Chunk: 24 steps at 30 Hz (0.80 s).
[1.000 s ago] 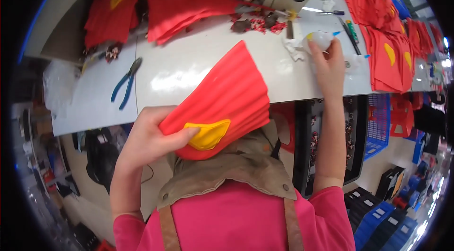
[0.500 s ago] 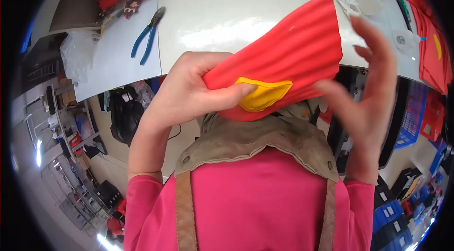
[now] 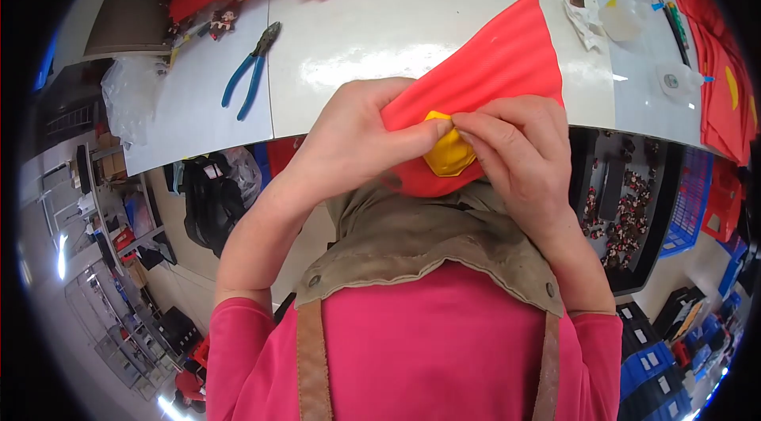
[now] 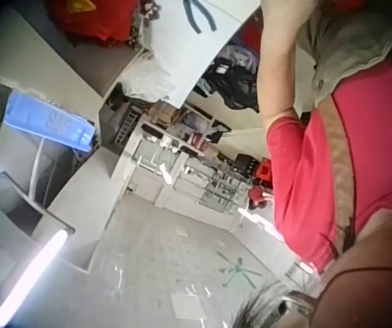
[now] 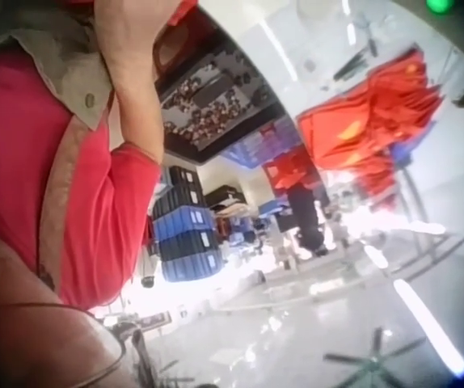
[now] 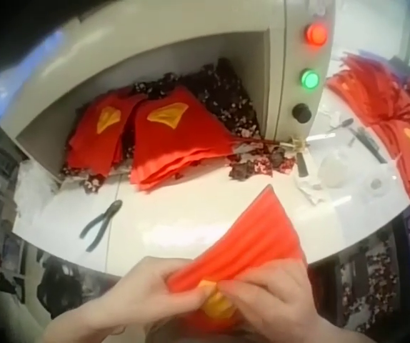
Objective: Applying glue to and folding red fabric superhero-style capes or clothing items.
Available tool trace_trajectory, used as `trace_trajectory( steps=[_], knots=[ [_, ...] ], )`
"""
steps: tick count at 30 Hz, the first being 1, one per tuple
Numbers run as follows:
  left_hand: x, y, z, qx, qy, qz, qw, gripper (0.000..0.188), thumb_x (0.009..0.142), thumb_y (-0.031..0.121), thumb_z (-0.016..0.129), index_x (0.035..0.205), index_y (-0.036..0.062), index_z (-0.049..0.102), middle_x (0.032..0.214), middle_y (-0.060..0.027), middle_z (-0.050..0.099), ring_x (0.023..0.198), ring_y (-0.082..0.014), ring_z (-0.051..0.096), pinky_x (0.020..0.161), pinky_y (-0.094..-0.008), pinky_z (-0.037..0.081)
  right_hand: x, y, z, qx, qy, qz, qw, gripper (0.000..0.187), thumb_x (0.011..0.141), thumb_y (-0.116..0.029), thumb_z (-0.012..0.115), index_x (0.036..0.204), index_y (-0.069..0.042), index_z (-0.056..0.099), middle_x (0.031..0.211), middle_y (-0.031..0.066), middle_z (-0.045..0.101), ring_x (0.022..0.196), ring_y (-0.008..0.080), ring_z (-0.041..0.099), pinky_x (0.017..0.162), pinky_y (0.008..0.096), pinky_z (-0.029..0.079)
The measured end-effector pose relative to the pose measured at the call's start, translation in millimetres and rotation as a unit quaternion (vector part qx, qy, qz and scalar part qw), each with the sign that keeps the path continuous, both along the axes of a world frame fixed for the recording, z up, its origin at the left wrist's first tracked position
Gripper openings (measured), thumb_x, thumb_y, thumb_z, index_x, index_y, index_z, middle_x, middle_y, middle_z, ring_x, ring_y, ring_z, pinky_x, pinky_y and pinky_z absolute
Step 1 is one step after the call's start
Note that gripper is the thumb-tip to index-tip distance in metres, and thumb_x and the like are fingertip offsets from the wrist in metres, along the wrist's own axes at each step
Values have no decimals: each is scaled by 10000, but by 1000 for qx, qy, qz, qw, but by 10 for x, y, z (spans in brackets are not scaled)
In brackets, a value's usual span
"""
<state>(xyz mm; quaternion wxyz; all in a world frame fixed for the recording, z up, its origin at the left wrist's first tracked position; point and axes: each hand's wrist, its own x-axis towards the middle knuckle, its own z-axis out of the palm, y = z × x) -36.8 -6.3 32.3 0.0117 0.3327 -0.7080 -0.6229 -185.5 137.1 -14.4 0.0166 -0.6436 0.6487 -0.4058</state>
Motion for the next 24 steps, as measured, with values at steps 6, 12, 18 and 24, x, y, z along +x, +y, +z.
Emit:
trace_trajectory(
  steps=[6, 12, 18, 24],
  knots=[
    [-156, -243, -12, 20, -60, -36, 997, 311, 848, 168, 685, 1059, -56, 638, 909, -43, 677, 819, -56, 600, 730, -213, 500, -15, -126, -137, -15, 26, -9, 1000, 305, 720, -19, 718, 1017, -79, 681, 929, 37, 608, 839, 211, 576, 729, 317, 446],
    [-218, -406, -88, 73, -57, -58, 994, 301, 862, 181, 675, 1056, -45, 635, 911, -41, 680, 804, -66, 619, 721, -222, 511, -108, -217, -120, -3, 22, 9, 1000, 291, 729, -32, 714, 1013, -74, 675, 934, 41, 609, 825, 214, 580, 715, 320, 450],
    [-291, -487, 26, 103, -101, -88, 986, 336, 862, 203, 671, 1088, -38, 613, 894, -33, 673, 747, -47, 618, 647, -198, 508, -164, -246, -216, -26, 32, 25, 999, 304, 695, -82, 636, 998, -64, 651, 927, 32, 594, 815, 195, 580, 733, 311, 445],
    [-291, -533, 56, -28, -141, -122, 982, 341, 850, 215, 687, 1080, -18, 596, 824, -11, 639, 696, -32, 584, 604, -202, 490, -175, -271, -236, 4, 48, 24, 999, 292, 712, -119, 610, 1001, -90, 646, 949, 19, 575, 841, 184, 570, 756, 313, 436]
  ],
)
